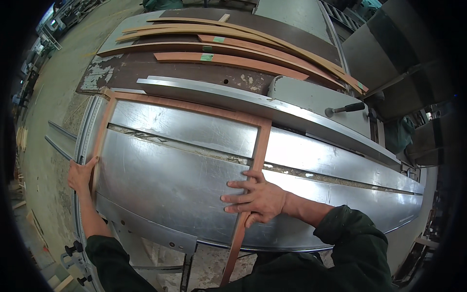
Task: Measuring and aligning a rectangular wooden frame on a sliding table saw in a factory setting.
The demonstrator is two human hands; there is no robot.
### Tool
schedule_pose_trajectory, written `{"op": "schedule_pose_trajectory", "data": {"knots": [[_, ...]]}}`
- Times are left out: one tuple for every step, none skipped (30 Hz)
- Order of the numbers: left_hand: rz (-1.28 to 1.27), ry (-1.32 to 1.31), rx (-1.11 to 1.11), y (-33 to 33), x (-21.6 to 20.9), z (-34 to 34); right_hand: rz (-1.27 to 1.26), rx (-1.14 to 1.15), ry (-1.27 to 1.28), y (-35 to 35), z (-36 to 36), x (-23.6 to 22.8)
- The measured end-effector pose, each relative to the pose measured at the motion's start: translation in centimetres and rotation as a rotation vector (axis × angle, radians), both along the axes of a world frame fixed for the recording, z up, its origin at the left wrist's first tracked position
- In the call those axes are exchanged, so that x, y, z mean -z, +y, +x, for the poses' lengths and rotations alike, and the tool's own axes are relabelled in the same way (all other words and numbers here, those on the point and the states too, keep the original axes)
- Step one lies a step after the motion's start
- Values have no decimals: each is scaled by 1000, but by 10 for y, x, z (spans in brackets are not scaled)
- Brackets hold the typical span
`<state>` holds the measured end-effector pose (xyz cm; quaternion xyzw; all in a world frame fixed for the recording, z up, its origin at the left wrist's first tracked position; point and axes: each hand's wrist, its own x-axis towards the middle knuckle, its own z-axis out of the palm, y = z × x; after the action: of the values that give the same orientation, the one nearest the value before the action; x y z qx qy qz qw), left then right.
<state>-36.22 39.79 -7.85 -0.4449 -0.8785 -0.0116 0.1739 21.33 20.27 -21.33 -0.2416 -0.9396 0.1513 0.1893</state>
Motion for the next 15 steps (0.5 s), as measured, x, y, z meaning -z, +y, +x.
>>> {"op": "schedule_pose_trajectory", "data": {"knots": [[2,4,6,-1,0,0,-36,9,-36,-1,1,0],[7,17,10,0,-1,0,-32,9,-31,0,0,1],[7,28,18,-1,-1,0,-33,13,-34,-1,1,1],[-6,9,7,0,-1,0,-32,11,-30,0,1,2],[-22,-3,-2,0,-1,0,-33,10,-27,0,1,2],[-28,1,-3,0,-1,0,-33,8,-22,0,1,3],[-33,-9,-10,1,-1,0,-36,4,-23,1,1,4],[-31,-5,-8,1,-1,0,-40,0,-24,-1,2,4],[-18,14,4,1,-2,-1,-65,-1,-42,1,1,5],[-12,10,3,1,-1,-1,-47,-5,-18,-1,2,4],[2,15,13,1,-2,-1,-52,-5,-17,0,2,5],[-22,12,1,1,-2,-1,-49,-8,1,-1,2,6],[-26,3,0,1,-2,0,-62,-6,-11,-2,2,6],[-65,-12,-24,2,-3,0,-62,-7,-5,-1,2,6],[-88,-16,-43,1,-3,0,-47,-12,14,-2,3,6]]}}
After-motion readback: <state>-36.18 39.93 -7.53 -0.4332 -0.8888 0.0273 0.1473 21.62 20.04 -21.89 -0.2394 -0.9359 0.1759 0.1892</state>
